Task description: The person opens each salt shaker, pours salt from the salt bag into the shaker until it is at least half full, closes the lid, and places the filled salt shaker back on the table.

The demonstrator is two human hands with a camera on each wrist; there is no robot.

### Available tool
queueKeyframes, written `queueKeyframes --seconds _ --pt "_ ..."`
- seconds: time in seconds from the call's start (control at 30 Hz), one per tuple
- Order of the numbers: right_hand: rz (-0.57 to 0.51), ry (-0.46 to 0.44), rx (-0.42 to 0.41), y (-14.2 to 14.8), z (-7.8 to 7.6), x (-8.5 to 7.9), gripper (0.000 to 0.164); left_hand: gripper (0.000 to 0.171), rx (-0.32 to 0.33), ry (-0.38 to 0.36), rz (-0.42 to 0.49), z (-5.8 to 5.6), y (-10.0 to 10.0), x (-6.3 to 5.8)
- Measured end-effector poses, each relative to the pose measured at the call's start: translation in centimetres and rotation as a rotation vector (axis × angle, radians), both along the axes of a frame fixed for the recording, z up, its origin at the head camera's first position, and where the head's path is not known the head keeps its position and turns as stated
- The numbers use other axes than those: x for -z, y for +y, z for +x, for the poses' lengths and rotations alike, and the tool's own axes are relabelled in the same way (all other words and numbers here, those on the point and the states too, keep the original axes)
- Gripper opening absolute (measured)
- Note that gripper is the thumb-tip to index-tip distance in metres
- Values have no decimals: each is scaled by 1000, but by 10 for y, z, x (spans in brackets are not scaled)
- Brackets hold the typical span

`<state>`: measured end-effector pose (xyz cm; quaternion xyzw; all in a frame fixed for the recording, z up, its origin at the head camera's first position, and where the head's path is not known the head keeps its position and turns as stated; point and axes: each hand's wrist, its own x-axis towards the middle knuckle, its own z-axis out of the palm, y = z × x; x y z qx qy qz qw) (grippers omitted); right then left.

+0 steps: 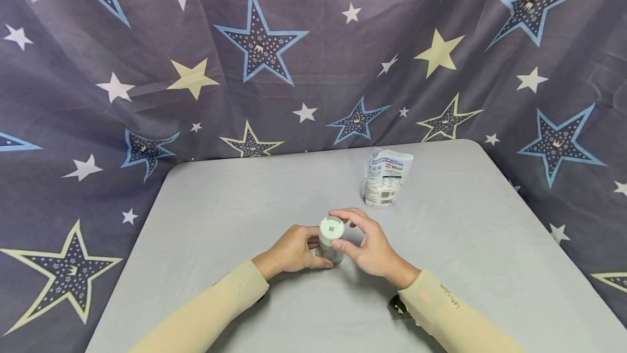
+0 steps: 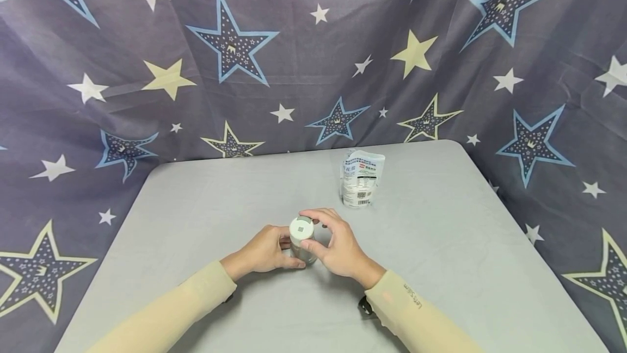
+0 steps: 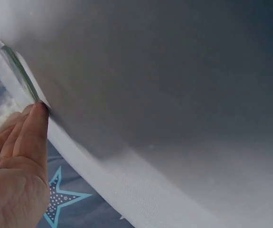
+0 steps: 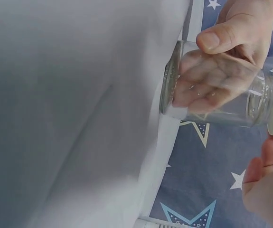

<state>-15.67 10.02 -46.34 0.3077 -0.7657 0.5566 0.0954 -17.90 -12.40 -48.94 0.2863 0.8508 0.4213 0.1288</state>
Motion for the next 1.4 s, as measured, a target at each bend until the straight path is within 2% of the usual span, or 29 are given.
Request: queueKeyframes --seconds 0.23,0.8,0.97,1.17,1.27,1.4 --pt "-19 18 21 2 2 -3 56 50 -10 0 -4 0 -1 2" --pt "-27 -41 12 18 1 -2 56 58 -30 24 -17 3 -1 4" --pt "-19 -43 17 23 2 -1 56 63 -34 25 -24 5 -1 3" --pt "-15 1 10 26 5 -2 57 72 -38 18 -25 7 -2 2" --pt "-13 21 15 27 6 -2 57 75 -33 0 -8 8 -4 3" --pt "-2 1 12 31 6 -2 56 81 -30 -23 20 9 -7 3"
